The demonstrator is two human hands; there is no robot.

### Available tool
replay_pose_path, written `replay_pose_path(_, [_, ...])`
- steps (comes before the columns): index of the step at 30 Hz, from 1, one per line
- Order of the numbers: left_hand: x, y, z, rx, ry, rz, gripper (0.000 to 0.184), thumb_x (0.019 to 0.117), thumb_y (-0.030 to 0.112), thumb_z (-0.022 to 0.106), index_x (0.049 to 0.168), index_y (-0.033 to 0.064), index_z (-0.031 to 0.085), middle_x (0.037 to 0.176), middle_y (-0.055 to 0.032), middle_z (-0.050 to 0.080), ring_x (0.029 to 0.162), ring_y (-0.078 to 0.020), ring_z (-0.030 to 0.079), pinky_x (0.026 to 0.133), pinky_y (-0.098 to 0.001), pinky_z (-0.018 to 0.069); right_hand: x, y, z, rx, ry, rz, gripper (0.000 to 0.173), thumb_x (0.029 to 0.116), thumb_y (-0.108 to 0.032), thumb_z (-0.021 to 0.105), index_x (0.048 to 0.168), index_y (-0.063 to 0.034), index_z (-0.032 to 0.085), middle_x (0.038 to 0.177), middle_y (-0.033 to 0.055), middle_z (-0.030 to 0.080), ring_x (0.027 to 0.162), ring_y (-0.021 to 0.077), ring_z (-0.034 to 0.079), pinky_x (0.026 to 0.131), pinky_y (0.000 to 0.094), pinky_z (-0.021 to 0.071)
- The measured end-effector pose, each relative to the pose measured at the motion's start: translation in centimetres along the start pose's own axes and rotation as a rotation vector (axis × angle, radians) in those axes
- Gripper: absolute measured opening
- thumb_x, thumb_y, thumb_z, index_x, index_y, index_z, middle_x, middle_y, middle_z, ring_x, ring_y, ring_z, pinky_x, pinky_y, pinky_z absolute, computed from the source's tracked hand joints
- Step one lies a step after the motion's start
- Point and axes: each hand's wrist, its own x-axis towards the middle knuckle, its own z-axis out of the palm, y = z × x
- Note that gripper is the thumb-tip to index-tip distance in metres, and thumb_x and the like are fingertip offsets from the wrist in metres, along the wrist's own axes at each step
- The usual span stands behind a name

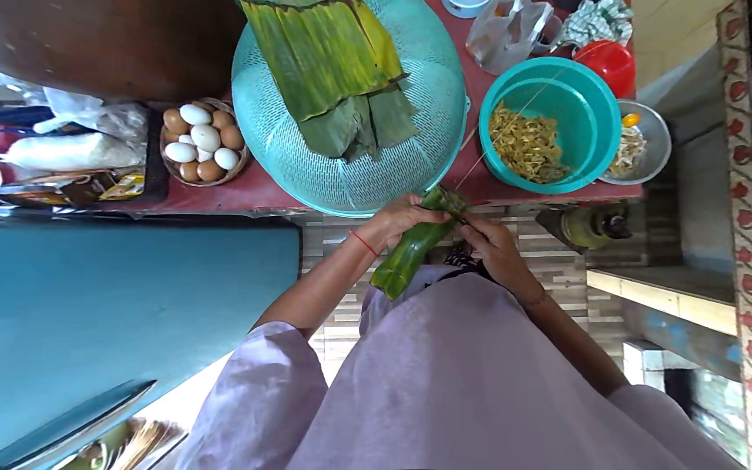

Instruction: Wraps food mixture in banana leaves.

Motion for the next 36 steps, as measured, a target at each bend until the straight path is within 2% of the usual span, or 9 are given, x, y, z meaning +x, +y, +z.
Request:
replay_pose_path(7, [0.1, -0.2, 0.3, -0.013, -0.015, -0.007, 0.008, 0.0951, 0.000, 0.066, 0.103, -0.0007, 0.067, 0.083, -0.0092, 0.074, 0.073, -0.0163, 0.073, 0.069, -0.0300, 0.0623, -0.2, 0.4, -0.5, 0.006, -0.014, -0.024, 0.038, 0.1084, -0.022, 0.046, 0.132, -0.0002, 0.066, 0.102, 0.0072, 0.069, 0.079, 0.0108, 0.063, 0.073, 0.0324, 0.0557])
replay_pose_path(12, [0.0, -0.1, 0.2, -0.027, -0.026, -0.019, 0.008, 0.0949, -0.003, 0.064, 0.102, -0.0002, 0.067, 0.082, -0.0087, 0.073, 0.072, -0.0155, 0.072, 0.068, -0.0291, 0.0619, -0.1, 0.6, -0.4, -0.089, 0.012, -0.112, 0.035, 0.1079, -0.021, 0.048, 0.127, -0.0009, 0.069, 0.104, 0.0086, 0.070, 0.082, 0.0126, 0.065, 0.075, 0.0339, 0.0568])
replay_pose_path(17, [0.0, -0.2, -0.3, -0.097, -0.066, -0.034, 0.011, 0.0950, -0.006, 0.061, 0.098, 0.0015, 0.068, 0.082, -0.0089, 0.074, 0.072, -0.0161, 0.073, 0.068, -0.0300, 0.0624, 0.1, 1.1, -0.4, -0.128, -0.018, -0.118, 0.036, 0.1080, -0.021, 0.049, 0.132, -0.0026, 0.067, 0.102, 0.0097, 0.069, 0.079, 0.0150, 0.064, 0.072, 0.0356, 0.0563])
replay_pose_path(24, [0.1, -0.3, -0.8, -0.062, -0.108, -0.050, 0.007, 0.0957, -0.001, 0.063, 0.101, 0.0027, 0.067, 0.086, -0.0080, 0.074, 0.075, -0.0158, 0.073, 0.069, -0.0296, 0.0626, 0.3, 1.8, -1.1, -0.129, -0.103, -0.142, 0.038, 0.1082, -0.017, 0.048, 0.139, -0.0011, 0.062, 0.121, 0.0136, 0.071, 0.093, 0.0137, 0.068, 0.087, 0.0347, 0.0565])
replay_pose_path(27, [0.0, -0.4, -0.8, -0.051, -0.116, -0.059, 0.008, 0.0975, 0.003, 0.063, 0.104, 0.0023, 0.067, 0.087, -0.0081, 0.074, 0.076, -0.0155, 0.073, 0.070, -0.0294, 0.0627, 0.4, 2.5, -1.2, -0.099, -0.140, -0.088, 0.039, 0.1088, -0.015, 0.045, 0.144, -0.0055, 0.059, 0.109, 0.0124, 0.073, 0.087, 0.0142, 0.067, 0.084, 0.0369, 0.0567])
replay_pose_path(30, [-0.5, -0.2, -0.8, -0.011, -0.106, -0.032, 0.011, 0.1024, 0.007, 0.057, 0.103, 0.0035, 0.067, 0.085, -0.0055, 0.073, 0.075, -0.0123, 0.072, 0.070, -0.0274, 0.0611, 0.3, 3.3, -1.1, -0.060, -0.134, -0.048, 0.040, 0.1095, -0.017, 0.044, 0.145, -0.0052, 0.058, 0.108, 0.0123, 0.072, 0.088, 0.0134, 0.067, 0.085, 0.0364, 0.0561])
replay_pose_path(33, [-0.2, -0.6, -1.4, 0.028, -0.088, -0.002, 0.012, 0.1018, 0.007, 0.057, 0.103, 0.0022, 0.068, 0.086, -0.0058, 0.073, 0.075, -0.0120, 0.071, 0.070, -0.0273, 0.0605, 0.3, 3.1, -1.0, -0.014, -0.174, 0.001, 0.043, 0.1096, -0.021, 0.043, 0.147, -0.0038, 0.055, 0.129, 0.0121, 0.069, 0.106, 0.0118, 0.067, 0.098, 0.0351, 0.0537])
replay_pose_path(34, [-0.1, -0.7, -1.4, 0.044, -0.075, 0.002, 0.011, 0.1009, 0.006, 0.059, 0.103, 0.0020, 0.069, 0.085, -0.0057, 0.073, 0.075, -0.0117, 0.071, 0.070, -0.0272, 0.0604, 0.4, 2.9, -1.0, 0.012, -0.183, 0.012, 0.042, 0.1096, -0.021, 0.043, 0.145, -0.0025, 0.057, 0.124, 0.0104, 0.070, 0.104, 0.0095, 0.066, 0.096, 0.0326, 0.0536])
replay_pose_path(36, [-0.1, -0.6, -0.9, 0.065, -0.053, -0.001, 0.008, 0.0994, 0.005, 0.062, 0.100, 0.0028, 0.069, 0.083, -0.0041, 0.073, 0.072, -0.0102, 0.070, 0.068, -0.0261, 0.0602, 0.7, 2.7, -0.6, 0.071, -0.162, -0.003, 0.034, 0.1092, -0.020, 0.043, 0.124, 0.0003, 0.065, 0.090, 0.0012, 0.070, 0.079, 0.0021, 0.063, 0.077, 0.0240, 0.0548])
